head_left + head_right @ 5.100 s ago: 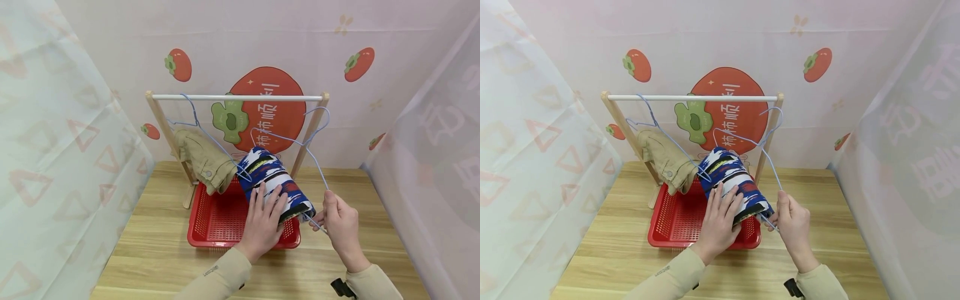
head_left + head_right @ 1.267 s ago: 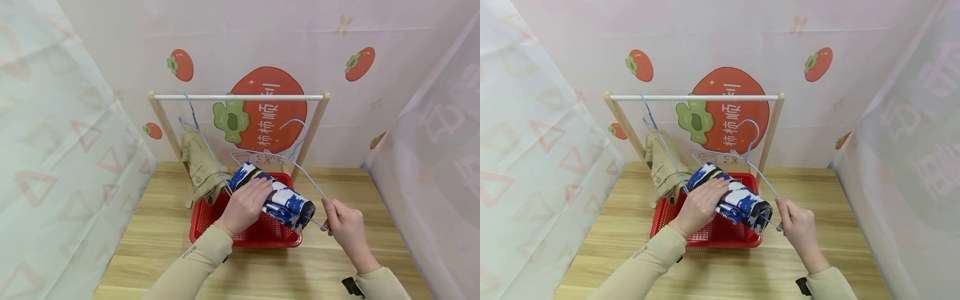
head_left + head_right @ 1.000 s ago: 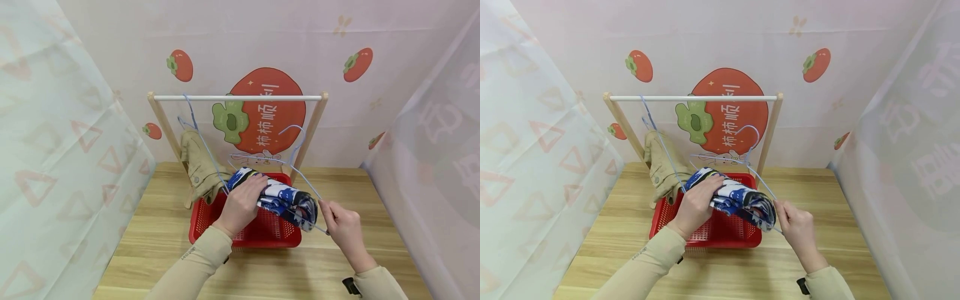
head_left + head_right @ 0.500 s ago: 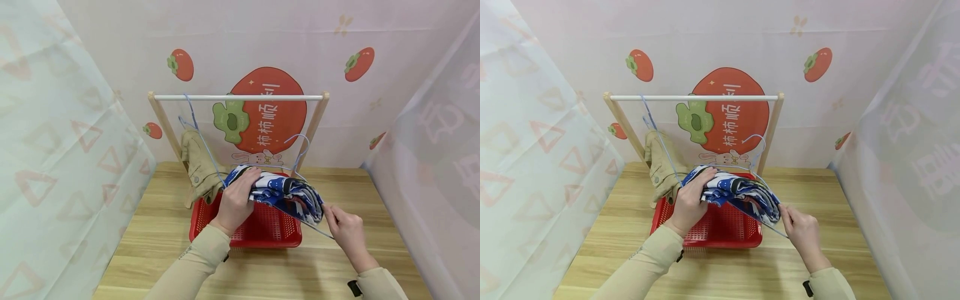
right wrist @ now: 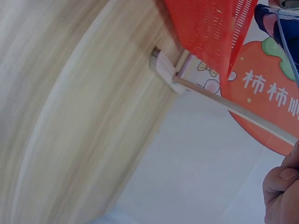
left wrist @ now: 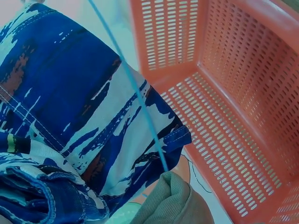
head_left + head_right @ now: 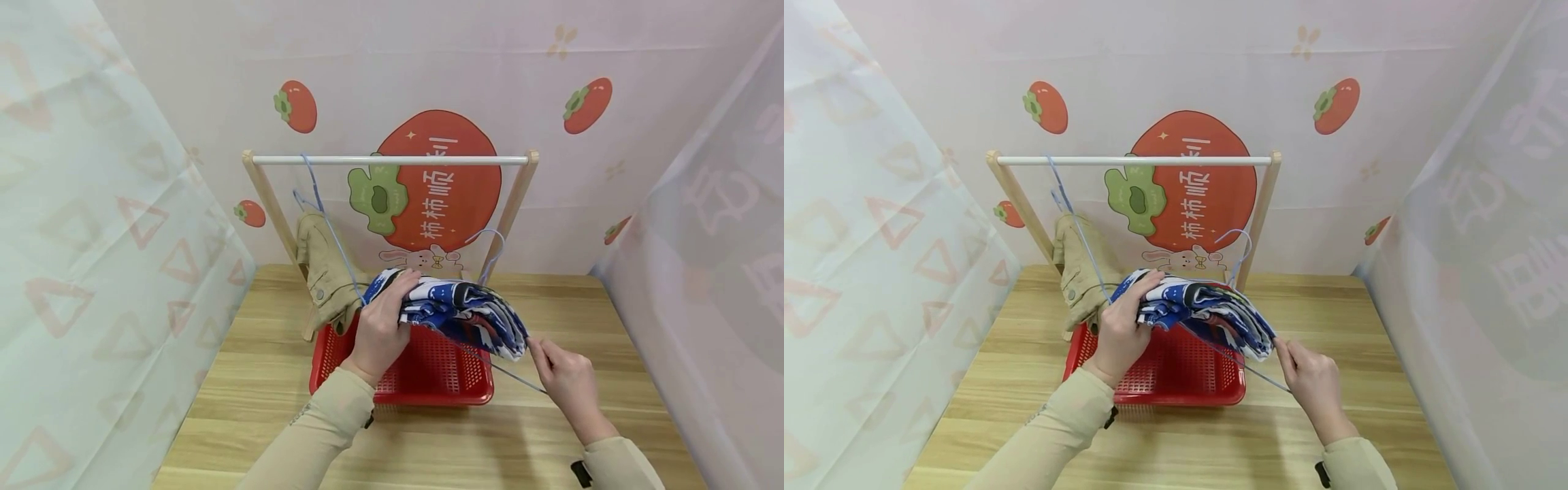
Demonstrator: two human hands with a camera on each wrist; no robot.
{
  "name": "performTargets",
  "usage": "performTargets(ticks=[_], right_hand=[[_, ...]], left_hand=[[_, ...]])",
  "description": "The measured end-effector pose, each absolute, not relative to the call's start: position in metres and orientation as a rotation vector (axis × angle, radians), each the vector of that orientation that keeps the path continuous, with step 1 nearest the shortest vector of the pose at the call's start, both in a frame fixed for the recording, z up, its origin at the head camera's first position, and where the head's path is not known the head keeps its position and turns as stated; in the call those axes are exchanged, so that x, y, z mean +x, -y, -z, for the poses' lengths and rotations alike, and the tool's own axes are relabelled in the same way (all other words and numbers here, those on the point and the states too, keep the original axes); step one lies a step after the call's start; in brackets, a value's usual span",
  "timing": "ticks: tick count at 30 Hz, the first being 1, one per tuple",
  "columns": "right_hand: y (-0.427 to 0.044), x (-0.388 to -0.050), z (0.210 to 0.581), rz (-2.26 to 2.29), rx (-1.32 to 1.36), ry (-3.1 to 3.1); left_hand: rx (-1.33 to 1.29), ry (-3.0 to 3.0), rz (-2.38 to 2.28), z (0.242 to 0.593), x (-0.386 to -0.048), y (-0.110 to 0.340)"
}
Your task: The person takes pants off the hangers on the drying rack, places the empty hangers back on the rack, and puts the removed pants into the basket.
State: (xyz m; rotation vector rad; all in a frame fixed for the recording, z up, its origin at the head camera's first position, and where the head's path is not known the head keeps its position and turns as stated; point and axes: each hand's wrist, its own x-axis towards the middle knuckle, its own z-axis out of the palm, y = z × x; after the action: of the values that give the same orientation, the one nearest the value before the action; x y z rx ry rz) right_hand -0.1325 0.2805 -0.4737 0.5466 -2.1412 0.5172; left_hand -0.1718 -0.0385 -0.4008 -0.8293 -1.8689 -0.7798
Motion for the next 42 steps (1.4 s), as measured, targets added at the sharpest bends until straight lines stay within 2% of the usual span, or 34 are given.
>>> performTargets(ticks=[23, 42], right_hand=[[-0.289, -0.137, 0.505, -0.512, 0.552, 2.218], [-0.296, -0.148, 0.47, -0.416, 0.533, 2.131]], left_hand=[[-0.709, 1.867, 0.936, 0.394, -0.17, 0.043], [-0.797, 1.883, 0.942, 0.392, -0.16, 0.047]])
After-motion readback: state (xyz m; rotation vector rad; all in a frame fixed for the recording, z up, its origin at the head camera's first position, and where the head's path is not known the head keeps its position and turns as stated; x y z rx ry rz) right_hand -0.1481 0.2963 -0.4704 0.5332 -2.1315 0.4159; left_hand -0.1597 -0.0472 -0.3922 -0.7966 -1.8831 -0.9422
